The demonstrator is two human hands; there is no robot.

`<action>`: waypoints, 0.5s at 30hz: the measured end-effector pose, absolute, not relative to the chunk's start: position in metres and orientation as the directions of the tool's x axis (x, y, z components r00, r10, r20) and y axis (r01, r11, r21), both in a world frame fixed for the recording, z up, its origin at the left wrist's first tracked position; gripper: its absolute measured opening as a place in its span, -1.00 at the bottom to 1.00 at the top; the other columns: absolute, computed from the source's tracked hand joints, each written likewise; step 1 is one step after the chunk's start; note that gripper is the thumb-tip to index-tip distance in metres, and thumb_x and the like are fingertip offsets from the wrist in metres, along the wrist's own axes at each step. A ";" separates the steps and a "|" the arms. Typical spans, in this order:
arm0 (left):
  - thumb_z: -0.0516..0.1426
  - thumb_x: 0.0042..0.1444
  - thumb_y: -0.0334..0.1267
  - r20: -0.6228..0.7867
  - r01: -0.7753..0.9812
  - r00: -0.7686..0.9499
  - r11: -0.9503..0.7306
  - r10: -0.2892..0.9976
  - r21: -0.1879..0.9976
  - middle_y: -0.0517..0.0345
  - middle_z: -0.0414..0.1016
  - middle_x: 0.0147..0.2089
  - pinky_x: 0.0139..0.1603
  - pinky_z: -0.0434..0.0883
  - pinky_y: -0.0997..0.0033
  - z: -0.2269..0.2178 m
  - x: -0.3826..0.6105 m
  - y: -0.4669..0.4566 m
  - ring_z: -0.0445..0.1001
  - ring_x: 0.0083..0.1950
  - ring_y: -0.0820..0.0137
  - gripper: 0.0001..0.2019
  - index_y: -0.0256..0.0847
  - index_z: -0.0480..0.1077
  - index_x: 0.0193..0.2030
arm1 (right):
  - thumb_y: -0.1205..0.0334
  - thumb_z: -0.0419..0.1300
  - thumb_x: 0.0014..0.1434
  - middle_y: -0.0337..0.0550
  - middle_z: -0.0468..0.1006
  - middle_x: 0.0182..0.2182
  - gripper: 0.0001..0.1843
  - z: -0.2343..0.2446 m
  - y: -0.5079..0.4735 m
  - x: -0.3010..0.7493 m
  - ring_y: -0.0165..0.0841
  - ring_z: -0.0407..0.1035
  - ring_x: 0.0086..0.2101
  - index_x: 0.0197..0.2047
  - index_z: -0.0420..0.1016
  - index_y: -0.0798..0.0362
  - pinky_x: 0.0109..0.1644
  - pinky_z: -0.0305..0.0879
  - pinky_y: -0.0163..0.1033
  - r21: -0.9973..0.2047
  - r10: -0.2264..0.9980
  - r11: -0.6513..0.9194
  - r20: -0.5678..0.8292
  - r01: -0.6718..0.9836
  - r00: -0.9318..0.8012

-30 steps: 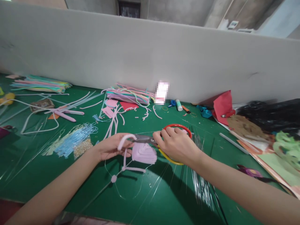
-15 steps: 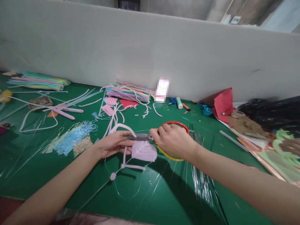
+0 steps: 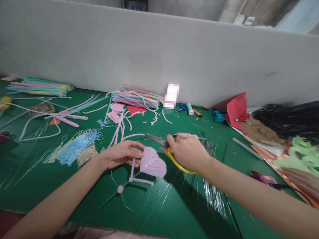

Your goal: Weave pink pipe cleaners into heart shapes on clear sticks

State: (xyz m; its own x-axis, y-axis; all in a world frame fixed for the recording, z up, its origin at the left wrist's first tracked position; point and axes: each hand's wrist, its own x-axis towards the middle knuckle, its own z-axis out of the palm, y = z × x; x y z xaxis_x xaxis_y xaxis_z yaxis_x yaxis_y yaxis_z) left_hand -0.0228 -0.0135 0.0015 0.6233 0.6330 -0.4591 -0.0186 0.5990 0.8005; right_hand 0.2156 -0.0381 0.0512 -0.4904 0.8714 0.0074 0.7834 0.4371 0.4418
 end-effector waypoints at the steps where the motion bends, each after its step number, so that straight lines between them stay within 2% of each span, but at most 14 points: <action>1: 0.35 -0.11 -0.34 -0.447 -0.012 0.629 0.583 0.636 0.813 0.08 0.59 -0.38 -0.33 0.54 0.47 0.003 -0.023 -0.014 0.58 -0.43 0.43 -0.65 -0.28 0.45 -0.14 | 0.02 -0.11 0.32 0.04 0.57 -0.51 -0.62 0.050 -0.038 0.215 -0.16 0.47 -0.51 -0.22 0.36 0.12 -0.55 -0.14 -0.26 0.438 0.899 0.390 0.011 0.810 -0.438; 6: 0.34 -0.06 -0.21 -0.404 0.027 0.598 0.486 0.693 0.874 0.08 0.59 -0.39 -0.34 0.52 0.43 0.009 -0.023 -0.017 0.58 -0.43 0.40 -0.67 -0.26 0.46 -0.15 | 0.17 -0.04 0.28 0.07 0.59 -0.47 -0.73 0.032 -0.040 0.209 -0.13 0.52 -0.45 -0.19 0.37 0.18 -0.54 -0.01 -0.26 0.351 0.948 0.317 -0.108 0.881 -0.299; 9: 0.32 -0.04 -0.15 -0.395 0.056 0.565 0.444 0.724 0.894 0.08 0.58 -0.40 -0.36 0.50 0.42 0.011 -0.022 -0.018 0.57 -0.43 0.40 -0.71 -0.28 0.47 -0.23 | 0.27 0.02 0.21 0.07 0.60 -0.42 -0.79 0.023 -0.042 0.202 -0.11 0.53 -0.40 -0.15 0.35 0.20 -0.52 0.08 -0.25 0.303 0.944 0.315 -0.195 0.899 -0.265; 12: 0.32 -0.05 -0.15 -0.370 0.058 0.550 0.408 0.748 0.911 0.09 0.55 -0.43 -0.34 0.51 0.41 0.010 -0.020 -0.018 0.54 -0.45 0.42 -0.75 -0.31 0.47 -0.34 | 0.33 0.02 0.20 0.09 0.60 -0.32 -0.79 0.023 -0.042 0.198 -0.15 0.54 -0.35 -0.11 0.34 0.20 -0.49 0.14 -0.28 0.257 0.918 0.352 -0.282 0.900 -0.279; 15: 0.31 -0.05 -0.20 -0.336 0.035 0.535 0.378 0.775 0.925 0.12 0.52 -0.46 -0.32 0.51 0.40 0.010 -0.020 -0.018 0.52 -0.44 0.44 -0.79 -0.31 0.45 -0.39 | 0.30 0.10 0.18 0.10 0.59 -0.31 -0.71 0.031 -0.039 0.201 -0.13 0.54 -0.34 -0.02 0.32 0.18 -0.46 0.18 -0.28 0.245 0.889 0.397 -0.342 0.885 -0.304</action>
State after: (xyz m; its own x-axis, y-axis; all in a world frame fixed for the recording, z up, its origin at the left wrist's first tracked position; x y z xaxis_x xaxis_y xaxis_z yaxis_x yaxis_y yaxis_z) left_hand -0.0199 -0.0180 0.0098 0.5350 0.7750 -0.3364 0.0346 0.3777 0.9253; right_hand 0.2011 -0.0392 0.0306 -0.3042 0.8890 -0.3422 0.8846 0.3969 0.2450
